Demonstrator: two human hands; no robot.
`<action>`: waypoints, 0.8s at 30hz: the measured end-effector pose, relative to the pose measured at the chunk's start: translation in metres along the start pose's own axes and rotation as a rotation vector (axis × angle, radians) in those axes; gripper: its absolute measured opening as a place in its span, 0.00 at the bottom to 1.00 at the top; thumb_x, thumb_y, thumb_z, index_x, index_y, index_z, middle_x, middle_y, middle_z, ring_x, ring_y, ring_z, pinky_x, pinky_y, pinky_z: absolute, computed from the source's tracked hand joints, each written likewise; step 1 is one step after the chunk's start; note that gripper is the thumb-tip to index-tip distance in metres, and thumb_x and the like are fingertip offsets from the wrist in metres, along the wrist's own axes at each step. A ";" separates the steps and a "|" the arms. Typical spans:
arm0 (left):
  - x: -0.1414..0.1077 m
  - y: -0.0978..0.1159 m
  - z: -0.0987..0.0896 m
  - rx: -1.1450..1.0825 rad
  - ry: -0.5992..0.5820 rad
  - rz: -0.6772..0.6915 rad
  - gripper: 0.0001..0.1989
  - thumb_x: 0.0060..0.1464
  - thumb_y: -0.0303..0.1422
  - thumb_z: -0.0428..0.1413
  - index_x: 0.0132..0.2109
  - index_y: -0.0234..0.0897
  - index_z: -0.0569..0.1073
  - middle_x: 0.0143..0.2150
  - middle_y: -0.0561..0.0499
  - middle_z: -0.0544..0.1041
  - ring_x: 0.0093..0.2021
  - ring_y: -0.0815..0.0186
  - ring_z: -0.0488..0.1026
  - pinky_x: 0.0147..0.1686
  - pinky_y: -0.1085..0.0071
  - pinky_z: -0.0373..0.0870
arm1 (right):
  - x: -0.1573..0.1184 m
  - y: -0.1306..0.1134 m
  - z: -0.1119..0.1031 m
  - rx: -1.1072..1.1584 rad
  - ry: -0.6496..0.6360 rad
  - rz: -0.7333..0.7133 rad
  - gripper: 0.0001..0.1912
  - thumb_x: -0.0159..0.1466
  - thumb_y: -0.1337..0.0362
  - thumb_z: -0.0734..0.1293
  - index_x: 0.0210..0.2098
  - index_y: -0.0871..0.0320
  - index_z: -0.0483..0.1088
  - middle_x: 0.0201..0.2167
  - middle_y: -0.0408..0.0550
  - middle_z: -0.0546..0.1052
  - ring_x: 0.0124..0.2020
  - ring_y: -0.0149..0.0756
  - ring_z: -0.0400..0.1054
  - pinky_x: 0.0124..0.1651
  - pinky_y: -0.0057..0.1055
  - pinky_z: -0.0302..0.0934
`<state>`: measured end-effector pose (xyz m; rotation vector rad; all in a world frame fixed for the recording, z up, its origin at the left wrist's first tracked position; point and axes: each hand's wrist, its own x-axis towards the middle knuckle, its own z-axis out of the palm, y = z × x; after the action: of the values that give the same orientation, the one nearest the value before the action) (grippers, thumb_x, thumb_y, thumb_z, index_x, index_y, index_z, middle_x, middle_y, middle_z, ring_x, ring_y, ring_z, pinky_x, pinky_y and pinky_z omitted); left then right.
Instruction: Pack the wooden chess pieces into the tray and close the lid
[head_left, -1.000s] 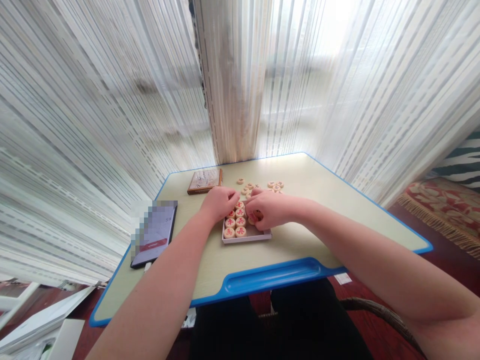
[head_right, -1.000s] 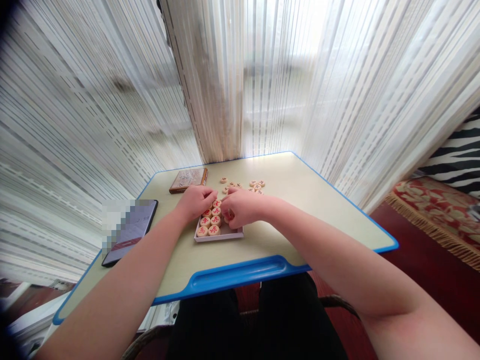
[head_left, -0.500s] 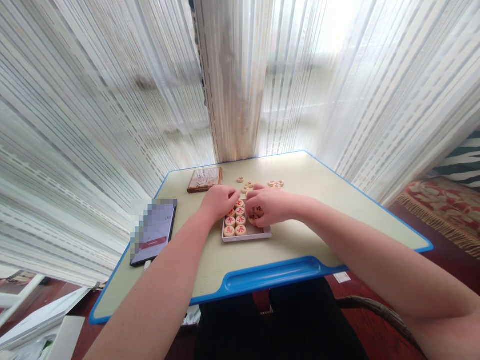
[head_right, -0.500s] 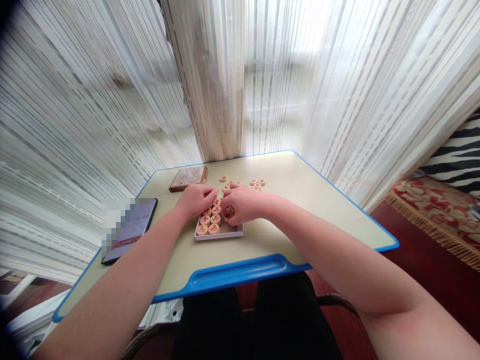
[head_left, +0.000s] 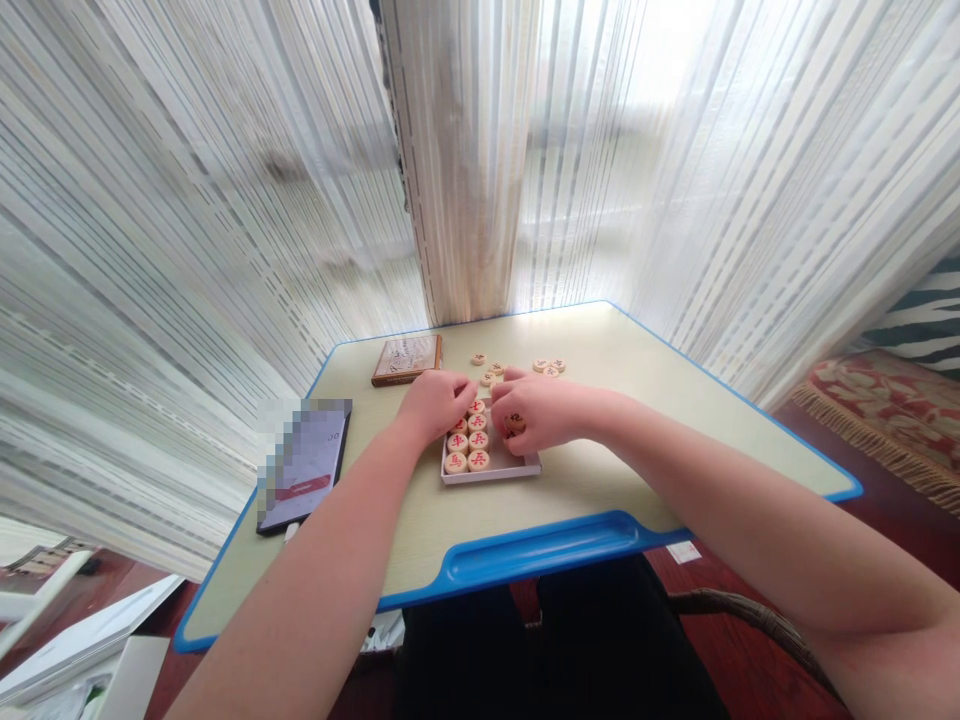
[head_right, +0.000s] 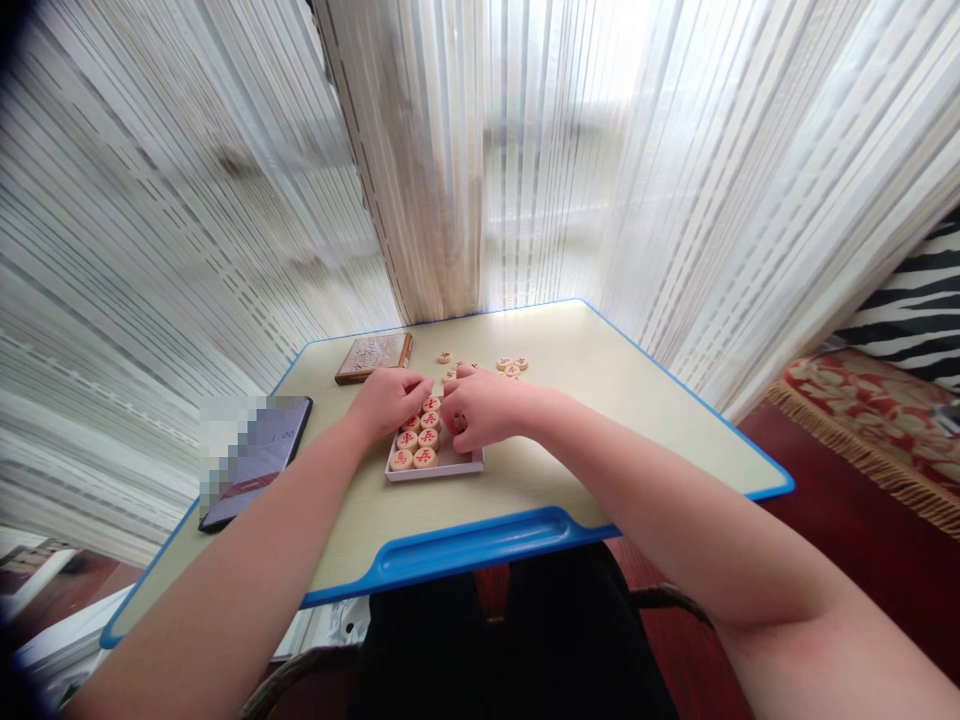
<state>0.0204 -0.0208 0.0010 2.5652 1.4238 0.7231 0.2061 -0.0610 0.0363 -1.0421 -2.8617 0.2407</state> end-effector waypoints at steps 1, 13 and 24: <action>0.000 0.000 0.000 0.004 -0.001 0.004 0.21 0.55 0.41 0.45 0.17 0.37 0.60 0.18 0.51 0.66 0.22 0.69 0.56 0.26 0.69 0.50 | 0.000 0.000 0.000 0.001 0.001 0.005 0.02 0.49 0.65 0.67 0.23 0.56 0.73 0.30 0.47 0.72 0.39 0.41 0.59 0.41 0.34 0.56; 0.000 0.000 0.000 -0.010 0.000 0.021 0.21 0.55 0.40 0.45 0.18 0.36 0.60 0.18 0.51 0.64 0.22 0.69 0.55 0.26 0.69 0.50 | 0.002 0.004 0.001 0.013 0.069 0.002 0.05 0.52 0.67 0.66 0.27 0.58 0.74 0.32 0.49 0.72 0.39 0.41 0.62 0.43 0.36 0.58; 0.000 0.000 -0.001 -0.002 -0.011 0.011 0.21 0.56 0.41 0.45 0.18 0.37 0.59 0.18 0.52 0.64 0.22 0.69 0.55 0.26 0.69 0.50 | 0.002 0.006 0.002 0.006 0.098 -0.029 0.07 0.52 0.69 0.64 0.25 0.57 0.76 0.32 0.49 0.73 0.36 0.37 0.63 0.43 0.34 0.58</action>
<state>0.0202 -0.0212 0.0019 2.5733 1.4065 0.7100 0.2079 -0.0555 0.0336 -0.9821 -2.7851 0.1905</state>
